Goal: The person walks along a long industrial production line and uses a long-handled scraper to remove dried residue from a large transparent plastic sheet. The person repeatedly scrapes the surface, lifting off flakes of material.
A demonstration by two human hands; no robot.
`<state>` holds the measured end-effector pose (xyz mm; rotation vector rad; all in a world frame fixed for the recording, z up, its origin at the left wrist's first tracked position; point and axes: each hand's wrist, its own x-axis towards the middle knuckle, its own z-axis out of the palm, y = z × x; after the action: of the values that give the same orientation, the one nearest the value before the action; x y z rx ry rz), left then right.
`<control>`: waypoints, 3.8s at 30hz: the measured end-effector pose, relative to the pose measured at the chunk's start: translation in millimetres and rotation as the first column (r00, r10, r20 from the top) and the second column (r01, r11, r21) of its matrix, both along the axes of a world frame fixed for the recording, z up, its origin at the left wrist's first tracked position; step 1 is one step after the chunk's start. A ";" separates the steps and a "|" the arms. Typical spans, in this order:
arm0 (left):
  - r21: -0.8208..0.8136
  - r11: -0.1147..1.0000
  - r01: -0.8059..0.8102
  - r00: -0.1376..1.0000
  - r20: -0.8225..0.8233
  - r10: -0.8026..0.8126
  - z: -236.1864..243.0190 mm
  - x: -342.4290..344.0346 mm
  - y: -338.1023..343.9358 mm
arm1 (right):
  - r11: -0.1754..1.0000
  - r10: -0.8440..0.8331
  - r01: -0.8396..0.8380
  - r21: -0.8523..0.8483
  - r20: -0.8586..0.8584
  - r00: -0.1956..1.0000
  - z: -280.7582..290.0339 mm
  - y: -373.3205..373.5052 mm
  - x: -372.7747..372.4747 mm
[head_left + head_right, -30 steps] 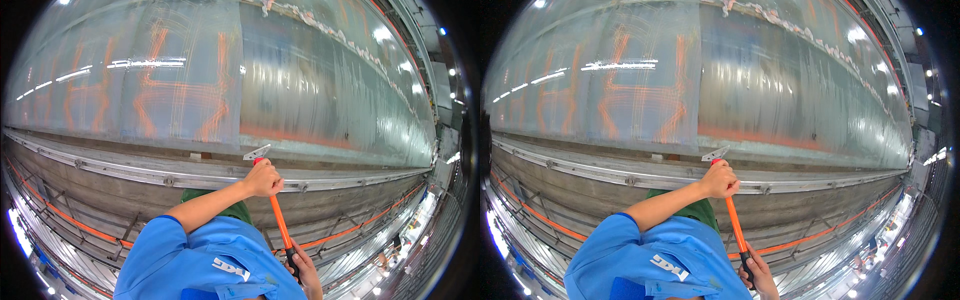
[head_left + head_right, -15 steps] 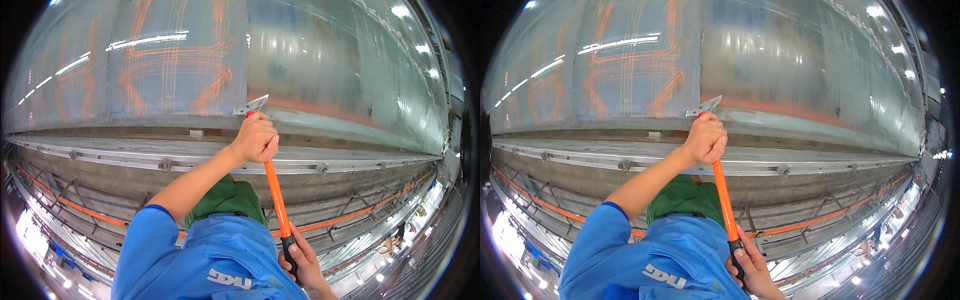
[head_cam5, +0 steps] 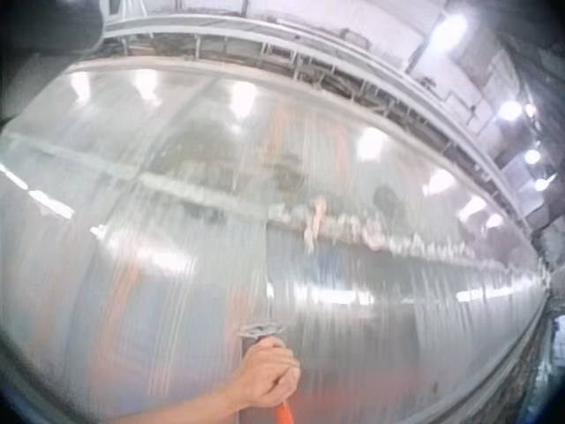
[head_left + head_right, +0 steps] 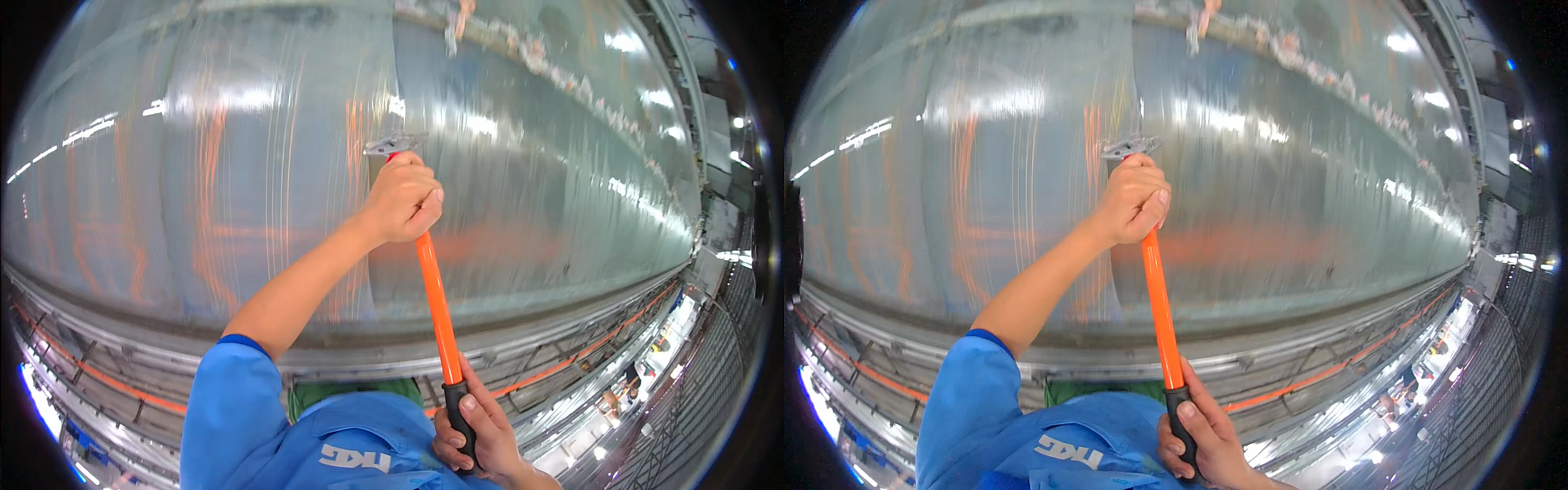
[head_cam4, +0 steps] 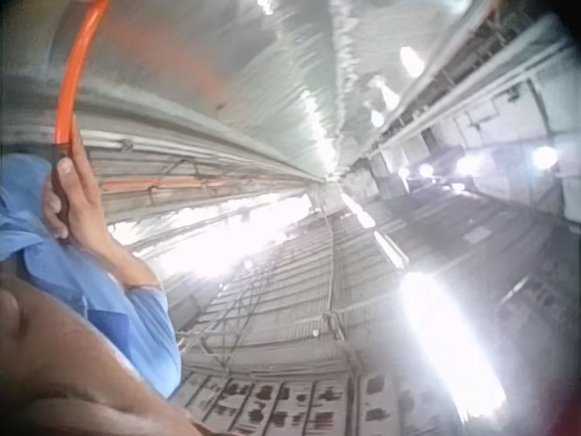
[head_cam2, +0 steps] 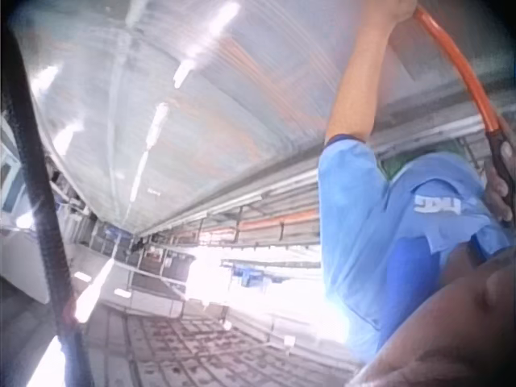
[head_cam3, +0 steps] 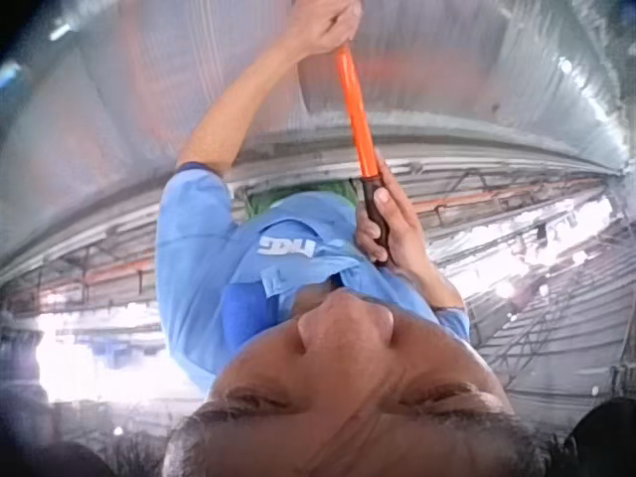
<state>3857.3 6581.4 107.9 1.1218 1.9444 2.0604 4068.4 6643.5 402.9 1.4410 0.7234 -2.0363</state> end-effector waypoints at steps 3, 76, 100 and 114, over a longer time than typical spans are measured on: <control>0.009 1.000 -0.016 1.000 -0.017 0.016 -15.5 -67.2 9.7 | 1.000 -0.016 0.016 -0.003 -0.064 0.998 -11.9 6.0 -59.3; 0.150 0.905 -0.399 0.879 -0.219 0.424 7.0 345.4 -78.4 | 0.692 0.713 0.176 0.700 -0.625 -0.317 -27.7 -66.1 282.9; 0.234 0.861 -0.452 0.819 -0.272 0.505 -3.4 -10.8 -28.0 | 0.773 0.633 0.304 0.557 -0.642 -0.432 -64.4 -29.2 -58.6; 0.159 0.874 -0.459 0.802 -0.348 0.485 2.5 -196.2 2.7 | 0.515 0.745 0.736 0.439 -0.654 -0.132 -78.4 -19.2 -239.6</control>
<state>3661.0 6584.1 110.4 1.2201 2.5895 2.2869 3828.8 6624.3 324.5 -0.8309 2.8403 -2.4514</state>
